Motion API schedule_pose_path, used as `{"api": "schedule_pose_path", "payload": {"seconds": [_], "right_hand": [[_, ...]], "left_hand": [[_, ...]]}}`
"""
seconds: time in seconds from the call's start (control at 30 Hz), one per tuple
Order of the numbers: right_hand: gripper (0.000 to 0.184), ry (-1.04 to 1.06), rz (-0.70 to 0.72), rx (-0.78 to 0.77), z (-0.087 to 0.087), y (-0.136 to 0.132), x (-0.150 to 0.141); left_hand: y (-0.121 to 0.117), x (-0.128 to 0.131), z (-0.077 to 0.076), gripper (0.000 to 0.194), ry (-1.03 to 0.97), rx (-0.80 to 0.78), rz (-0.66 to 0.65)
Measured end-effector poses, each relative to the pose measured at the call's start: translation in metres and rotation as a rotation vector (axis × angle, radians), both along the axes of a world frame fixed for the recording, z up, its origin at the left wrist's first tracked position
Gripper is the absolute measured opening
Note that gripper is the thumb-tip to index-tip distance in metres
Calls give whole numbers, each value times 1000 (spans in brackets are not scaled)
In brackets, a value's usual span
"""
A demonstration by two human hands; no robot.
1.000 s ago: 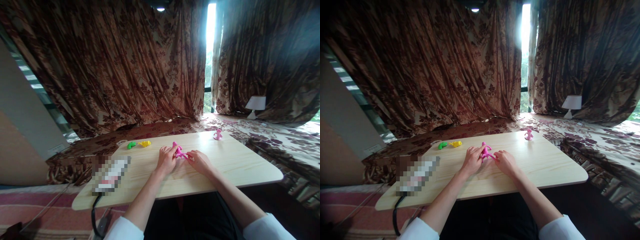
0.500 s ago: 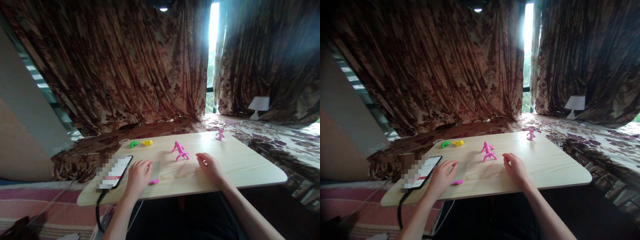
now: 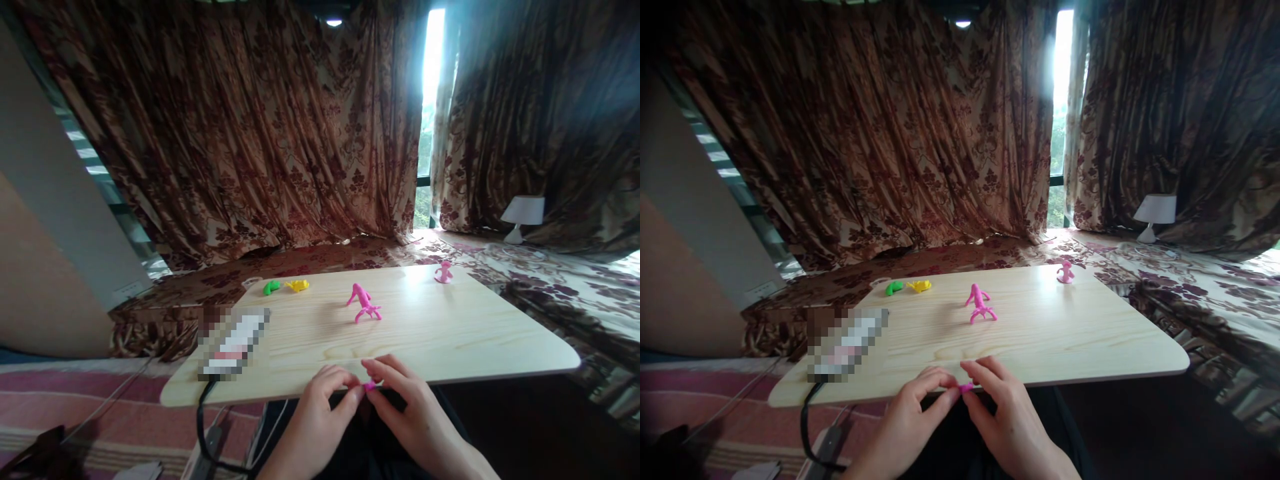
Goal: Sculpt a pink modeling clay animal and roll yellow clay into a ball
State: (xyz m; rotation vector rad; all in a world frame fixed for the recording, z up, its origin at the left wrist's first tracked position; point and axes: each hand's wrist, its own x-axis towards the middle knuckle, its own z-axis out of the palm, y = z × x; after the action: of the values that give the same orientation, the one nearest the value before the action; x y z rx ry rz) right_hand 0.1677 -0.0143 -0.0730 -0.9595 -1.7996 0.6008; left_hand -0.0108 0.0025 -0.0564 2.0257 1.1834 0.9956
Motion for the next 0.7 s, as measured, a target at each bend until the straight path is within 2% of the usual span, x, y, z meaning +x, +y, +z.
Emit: {"api": "schedule_pose_path", "payload": {"seconds": [0.1, 0.2, 0.43, 0.7], "right_hand": [[25, 10, 32, 13, 6, -4, 2], [24, 26, 32, 18, 6, -7, 4], [15, 47, 30, 29, 10, -10, 3], [23, 53, 87, 45, 17, -11, 3]], "left_hand": [[-12, 11, 4, 22, -76, -127, -53], [-14, 14, 3, 24, -133, -189, -72], [-16, 13, 3, 23, -178, -221, -51], [-18, 15, 13, 31, -245, -212, -75]]}}
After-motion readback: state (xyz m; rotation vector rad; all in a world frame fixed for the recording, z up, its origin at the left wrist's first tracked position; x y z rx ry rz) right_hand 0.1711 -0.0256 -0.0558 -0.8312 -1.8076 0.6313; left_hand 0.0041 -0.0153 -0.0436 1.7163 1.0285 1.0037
